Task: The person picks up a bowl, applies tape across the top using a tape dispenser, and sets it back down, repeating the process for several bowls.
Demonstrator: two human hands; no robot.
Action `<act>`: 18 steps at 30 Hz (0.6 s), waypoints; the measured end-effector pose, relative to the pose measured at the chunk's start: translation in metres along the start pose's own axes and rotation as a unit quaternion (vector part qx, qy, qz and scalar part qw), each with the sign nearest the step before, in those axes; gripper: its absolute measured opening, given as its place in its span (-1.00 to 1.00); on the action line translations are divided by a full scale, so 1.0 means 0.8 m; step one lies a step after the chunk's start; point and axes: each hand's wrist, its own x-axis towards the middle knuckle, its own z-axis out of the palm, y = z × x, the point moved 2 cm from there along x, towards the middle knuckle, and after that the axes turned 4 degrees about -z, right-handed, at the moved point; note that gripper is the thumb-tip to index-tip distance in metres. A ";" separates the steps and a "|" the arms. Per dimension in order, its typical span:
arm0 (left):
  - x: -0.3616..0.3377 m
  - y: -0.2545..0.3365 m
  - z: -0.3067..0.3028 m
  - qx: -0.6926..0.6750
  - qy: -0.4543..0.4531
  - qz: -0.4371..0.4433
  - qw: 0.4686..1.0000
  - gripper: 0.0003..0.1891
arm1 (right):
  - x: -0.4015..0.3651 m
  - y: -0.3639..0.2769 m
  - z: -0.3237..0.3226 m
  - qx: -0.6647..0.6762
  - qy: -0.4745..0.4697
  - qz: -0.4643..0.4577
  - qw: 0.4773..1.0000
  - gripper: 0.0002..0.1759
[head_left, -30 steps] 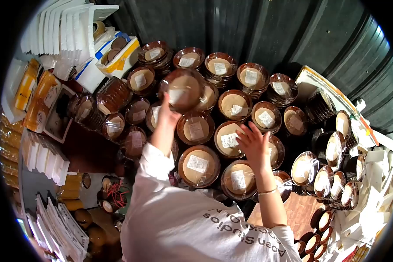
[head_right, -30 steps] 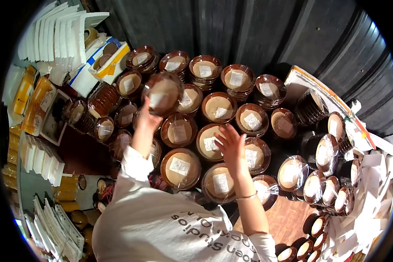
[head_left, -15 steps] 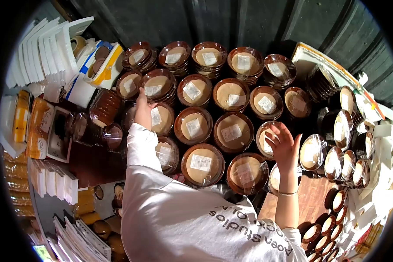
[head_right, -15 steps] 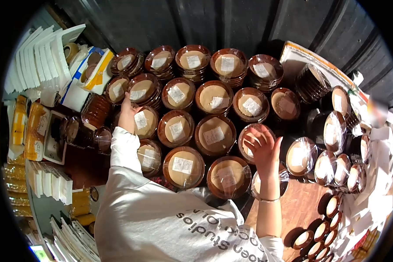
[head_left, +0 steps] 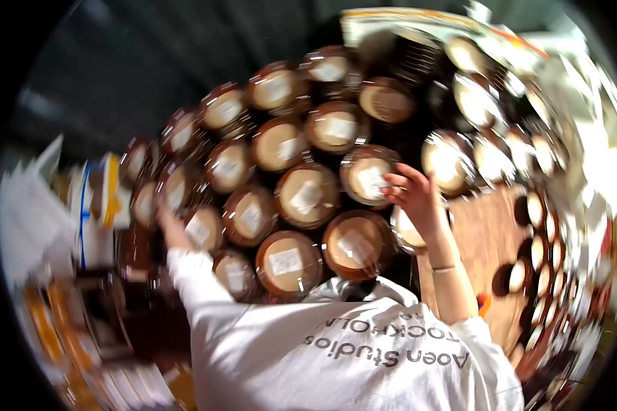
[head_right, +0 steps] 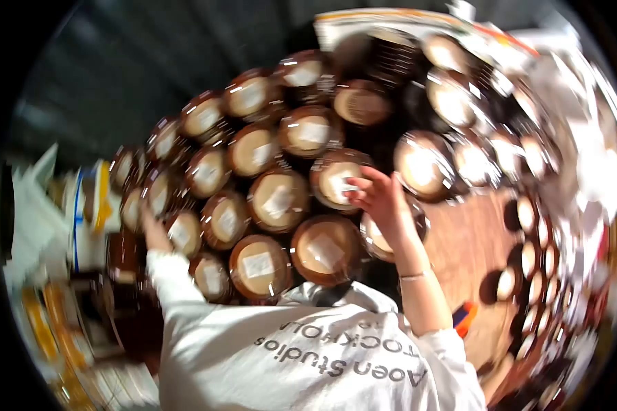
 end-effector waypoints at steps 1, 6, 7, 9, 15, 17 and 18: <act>-0.002 0.008 0.001 0.046 -0.014 0.041 0.998 -0.35 | -0.012 -0.005 -0.007 -0.008 0.001 -0.012 1.000 -0.34; -0.007 0.021 0.013 0.258 0.000 0.139 0.956 -0.34 | -0.088 -0.022 -0.073 0.051 0.065 -0.061 0.995 -0.39; -0.006 0.023 0.015 0.302 0.020 0.149 0.941 -0.34 | -0.109 -0.030 -0.081 0.050 0.091 -0.071 0.992 -0.39; -0.008 0.030 0.023 0.387 0.081 0.154 0.905 -0.34 | -0.152 -0.038 -0.114 0.066 0.160 -0.100 0.980 -0.40; -0.070 0.060 0.071 0.451 0.302 0.171 0.822 -0.34 | -0.306 -0.068 -0.229 0.044 0.434 -0.187 0.881 -0.37; -0.115 0.088 0.109 0.353 0.308 0.282 0.837 -0.34 | -0.363 -0.071 -0.295 0.001 0.581 -0.218 0.784 -0.42; -0.077 0.086 0.123 0.273 0.240 0.432 0.825 -0.37 | -0.391 -0.067 -0.348 -0.102 0.677 -0.176 0.707 -0.44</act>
